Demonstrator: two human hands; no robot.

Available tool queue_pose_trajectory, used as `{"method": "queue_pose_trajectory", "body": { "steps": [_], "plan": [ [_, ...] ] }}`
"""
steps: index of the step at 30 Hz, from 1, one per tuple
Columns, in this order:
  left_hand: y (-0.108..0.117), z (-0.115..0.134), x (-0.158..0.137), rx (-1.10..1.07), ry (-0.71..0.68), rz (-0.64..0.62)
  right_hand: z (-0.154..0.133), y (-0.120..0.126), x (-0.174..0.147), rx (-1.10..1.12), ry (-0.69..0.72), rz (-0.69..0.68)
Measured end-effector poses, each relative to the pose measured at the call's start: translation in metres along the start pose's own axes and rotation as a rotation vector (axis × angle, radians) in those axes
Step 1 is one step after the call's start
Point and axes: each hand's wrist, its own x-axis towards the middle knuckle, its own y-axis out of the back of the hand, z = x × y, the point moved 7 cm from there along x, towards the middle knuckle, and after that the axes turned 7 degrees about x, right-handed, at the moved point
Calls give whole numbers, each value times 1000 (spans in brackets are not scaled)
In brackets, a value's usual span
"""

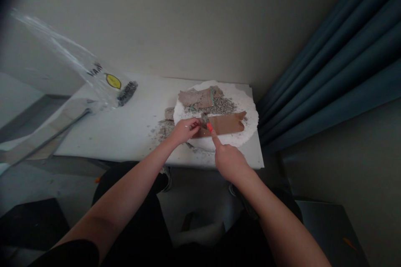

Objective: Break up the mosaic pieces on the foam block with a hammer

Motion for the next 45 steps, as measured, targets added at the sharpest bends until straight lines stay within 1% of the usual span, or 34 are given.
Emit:
{"method": "queue_pose_trajectory", "body": {
  "steps": [15, 23, 36, 45],
  "plan": [
    [1, 3, -1, 20, -16, -5, -2, 2, -1, -17, -9, -11],
    [-2, 0, -1, 22, -17, -8, 1, -1, 1, -38, -26, -30],
    [-1, 3, -1, 34, -17, -2, -1, 2, -1, 0, -10, -4],
    [-2, 2, 0, 53, -26, -9, -1, 1, -1, -20, -9, 2]
  ]
}}
